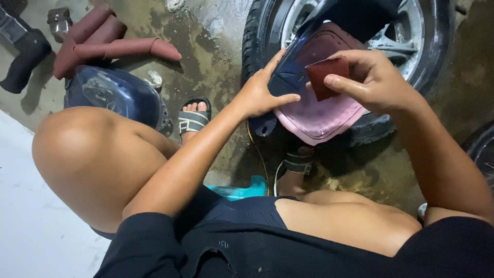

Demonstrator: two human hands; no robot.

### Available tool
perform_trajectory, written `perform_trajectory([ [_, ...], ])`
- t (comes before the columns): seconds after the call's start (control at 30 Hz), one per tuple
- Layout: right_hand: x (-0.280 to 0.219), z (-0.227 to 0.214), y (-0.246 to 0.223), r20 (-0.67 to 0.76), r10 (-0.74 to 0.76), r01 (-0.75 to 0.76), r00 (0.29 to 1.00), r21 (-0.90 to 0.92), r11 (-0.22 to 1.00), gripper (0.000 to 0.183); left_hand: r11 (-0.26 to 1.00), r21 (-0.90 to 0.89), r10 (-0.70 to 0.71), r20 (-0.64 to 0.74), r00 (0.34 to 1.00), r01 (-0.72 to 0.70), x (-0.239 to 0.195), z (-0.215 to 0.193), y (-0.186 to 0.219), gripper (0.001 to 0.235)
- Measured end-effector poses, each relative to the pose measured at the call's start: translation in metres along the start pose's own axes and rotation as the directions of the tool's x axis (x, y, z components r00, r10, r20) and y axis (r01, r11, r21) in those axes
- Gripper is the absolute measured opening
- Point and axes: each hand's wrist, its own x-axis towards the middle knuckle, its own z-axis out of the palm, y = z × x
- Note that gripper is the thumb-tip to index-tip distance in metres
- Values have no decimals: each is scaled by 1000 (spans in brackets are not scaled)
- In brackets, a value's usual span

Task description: The person sits on the floor and sands a black motorcycle part using a sanding block. They hold the part with one hand and rub the sanding block over its surface repeatedly.

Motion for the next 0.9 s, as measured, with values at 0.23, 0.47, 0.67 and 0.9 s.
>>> perform_trajectory([
  [0.23, 2, 7, 10, -96, 43, -37, 994, 64, 997, 19, 1000, -16, -5, 10, 1000, 6, 0, 0, -1, 107],
  [0.47, 7, 0, 11, -124, 81, -83, 989, -10, 996, 11, 1000, -9, 11, 4, 1000, -11, 1, 0, -2, 107],
  [0.67, 10, 1, 8, -115, -14, 8, 993, -51, 999, 14, 1000, -5, -10, 12, 1000, 10, 0, 0, -1, 107],
  [0.9, 35, -9, 72, 48, -774, 162, 632, -984, 71, 8, 1000, 0, 19, -22, 1000, -19, 2, 4, -7, 109],
])
